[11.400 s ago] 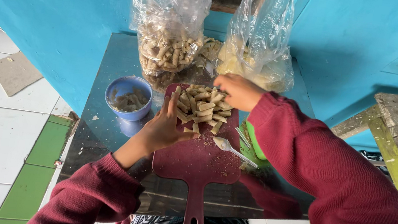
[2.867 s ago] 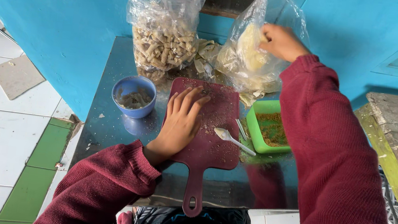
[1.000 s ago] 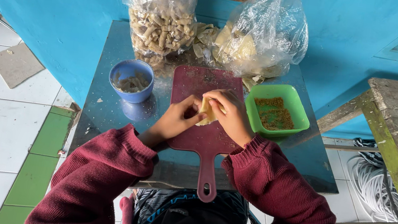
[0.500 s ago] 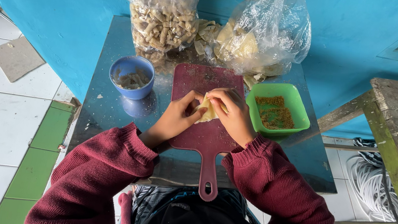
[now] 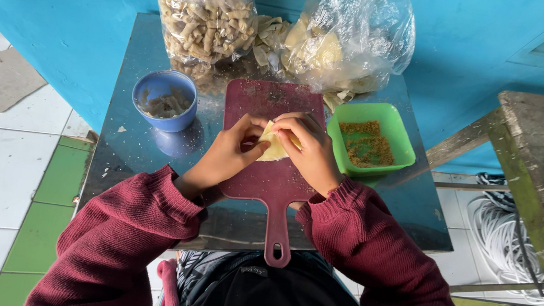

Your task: The person sits at a table and tears pieces from a pile of rolled snack pieces on a cutting board, then wraps the pieces inside triangular flatbread sheets by hand. They occasionally reach into a green container of seasoning and place finished wrapped pieces aside.

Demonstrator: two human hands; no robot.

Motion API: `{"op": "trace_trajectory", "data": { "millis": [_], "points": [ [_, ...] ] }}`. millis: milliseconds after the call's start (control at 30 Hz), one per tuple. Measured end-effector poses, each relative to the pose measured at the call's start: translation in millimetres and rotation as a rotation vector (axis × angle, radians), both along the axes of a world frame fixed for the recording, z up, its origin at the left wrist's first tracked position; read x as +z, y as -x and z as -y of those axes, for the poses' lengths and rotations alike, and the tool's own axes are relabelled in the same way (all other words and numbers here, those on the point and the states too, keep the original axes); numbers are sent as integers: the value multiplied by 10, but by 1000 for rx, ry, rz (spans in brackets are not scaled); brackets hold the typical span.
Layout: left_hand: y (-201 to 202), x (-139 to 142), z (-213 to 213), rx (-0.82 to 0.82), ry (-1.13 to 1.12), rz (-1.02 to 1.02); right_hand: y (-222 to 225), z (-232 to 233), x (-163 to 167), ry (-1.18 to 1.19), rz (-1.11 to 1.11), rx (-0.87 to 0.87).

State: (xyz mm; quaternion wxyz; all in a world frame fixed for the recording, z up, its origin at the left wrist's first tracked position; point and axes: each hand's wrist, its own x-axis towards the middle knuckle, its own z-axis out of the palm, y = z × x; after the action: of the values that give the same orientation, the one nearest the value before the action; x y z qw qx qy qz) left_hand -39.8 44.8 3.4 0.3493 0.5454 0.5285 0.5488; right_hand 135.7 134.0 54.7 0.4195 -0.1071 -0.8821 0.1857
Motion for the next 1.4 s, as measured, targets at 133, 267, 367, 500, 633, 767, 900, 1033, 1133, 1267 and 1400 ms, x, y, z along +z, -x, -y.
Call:
{"op": "trace_trajectory", "data": {
  "millis": [133, 267, 367, 500, 633, 767, 900, 1033, 1133, 1267, 1400],
  "points": [
    [57, -89, -7, -133, -14, 148, 2, 26, -3, -21, 30, 1],
    [119, -140, -61, -215, 167, 430, -50, 61, 28, 15, 52, -5],
    [160, -188, -68, -222, 160, 384, -62, 72, 72, -82, 81, -6],
    [252, -230, -161, -65, 156, 385, -82, 80, 149, -119, 75, 43],
    [517, -246, -189, 392, -116, -210, -178, 111, 228, 98, 20, 184],
    [654, -323, -212, 339, 46, -143, -321, 117, 268, 381, 81, 282],
    [538, -467, -321, 200, -10, -197, -334, 72, 213, 498, 374, 290],
    [431, -604, -436, 106, -204, -128, -262, 65, 46, 709, 378, 353],
    [439, -655, -507, -137, -15, 329, -256, -1, -51, 692, 388, 391],
    [445, -629, -510, 166, -107, -148, -220, -32, -178, 583, 433, 274],
    [378, -469, -418, 378, -6, -577, -195, -16, -221, 509, 442, 149]
  ]
}}
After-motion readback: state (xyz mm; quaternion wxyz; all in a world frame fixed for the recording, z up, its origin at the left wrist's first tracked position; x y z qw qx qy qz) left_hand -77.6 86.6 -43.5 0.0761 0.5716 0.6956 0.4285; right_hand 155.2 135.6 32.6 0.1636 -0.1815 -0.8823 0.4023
